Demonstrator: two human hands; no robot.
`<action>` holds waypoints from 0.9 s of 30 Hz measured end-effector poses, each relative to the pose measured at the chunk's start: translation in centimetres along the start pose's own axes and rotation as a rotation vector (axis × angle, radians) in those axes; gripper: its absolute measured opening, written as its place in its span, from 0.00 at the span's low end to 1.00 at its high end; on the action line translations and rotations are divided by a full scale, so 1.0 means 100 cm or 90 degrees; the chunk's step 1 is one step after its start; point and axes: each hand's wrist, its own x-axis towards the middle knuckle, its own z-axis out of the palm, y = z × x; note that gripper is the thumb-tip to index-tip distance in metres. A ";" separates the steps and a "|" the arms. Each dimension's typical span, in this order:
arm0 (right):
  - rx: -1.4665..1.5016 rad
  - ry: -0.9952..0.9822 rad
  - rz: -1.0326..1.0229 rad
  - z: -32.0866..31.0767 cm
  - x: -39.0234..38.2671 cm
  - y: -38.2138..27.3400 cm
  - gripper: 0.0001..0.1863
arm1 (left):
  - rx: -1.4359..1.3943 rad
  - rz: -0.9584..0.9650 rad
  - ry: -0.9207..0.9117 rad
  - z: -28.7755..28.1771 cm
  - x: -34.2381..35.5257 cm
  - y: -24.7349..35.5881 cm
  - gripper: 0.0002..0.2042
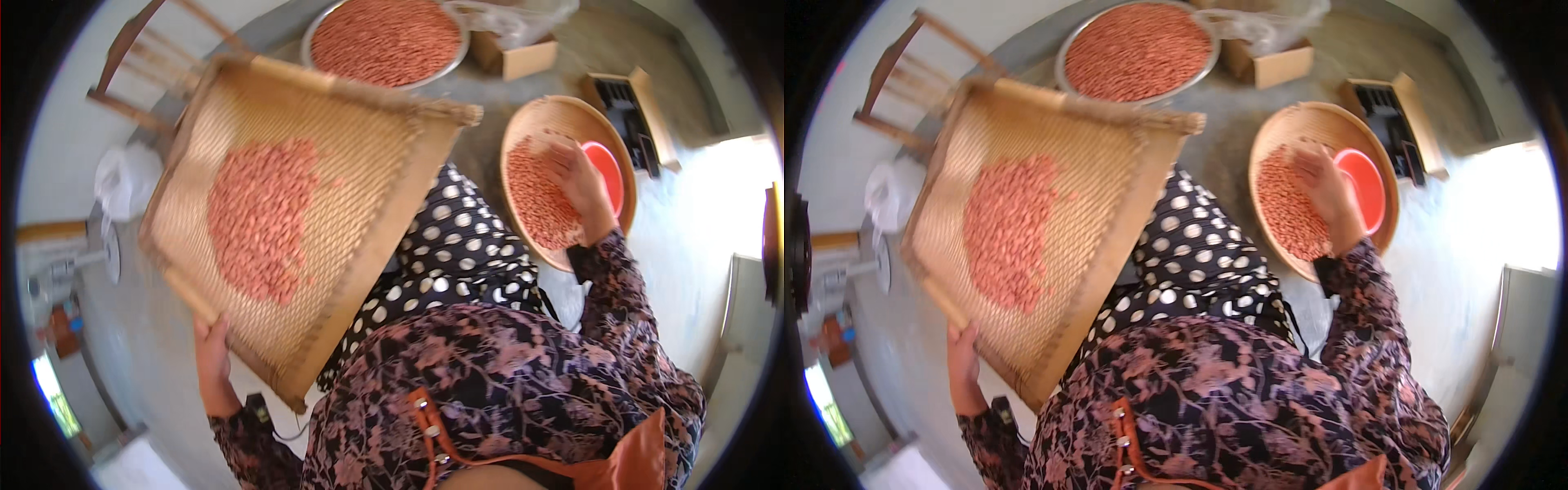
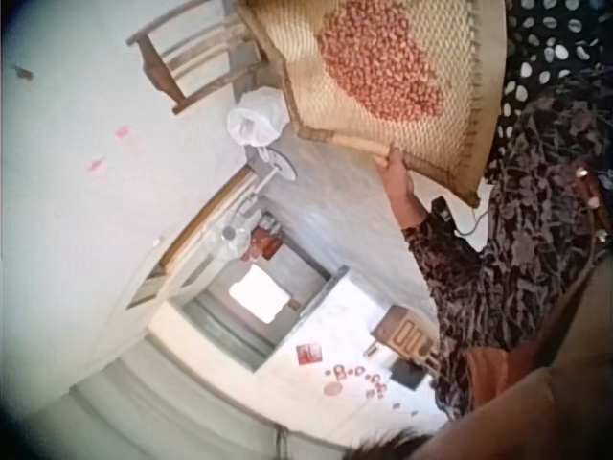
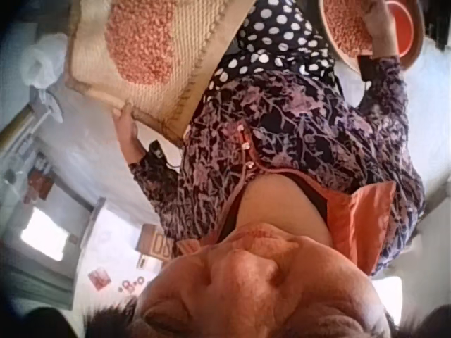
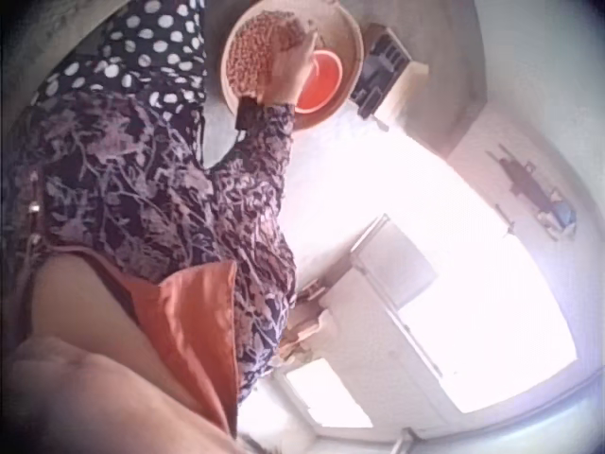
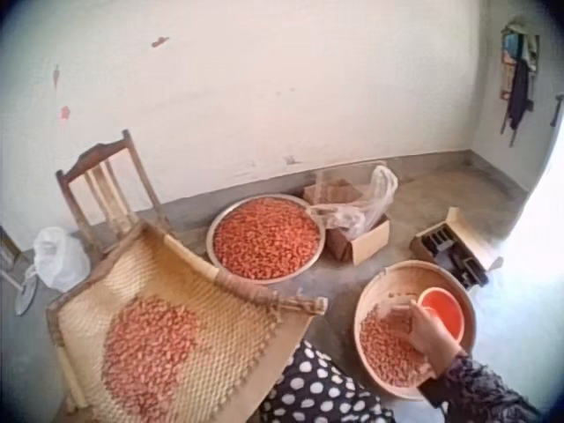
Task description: The person is sorting through a tray of peanuts, removing bad nuts or debris and placing them into containers.
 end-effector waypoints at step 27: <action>-0.603 -0.991 -0.388 0.329 -0.082 0.008 0.06 | -0.021 0.021 0.019 -0.008 0.001 0.000 0.24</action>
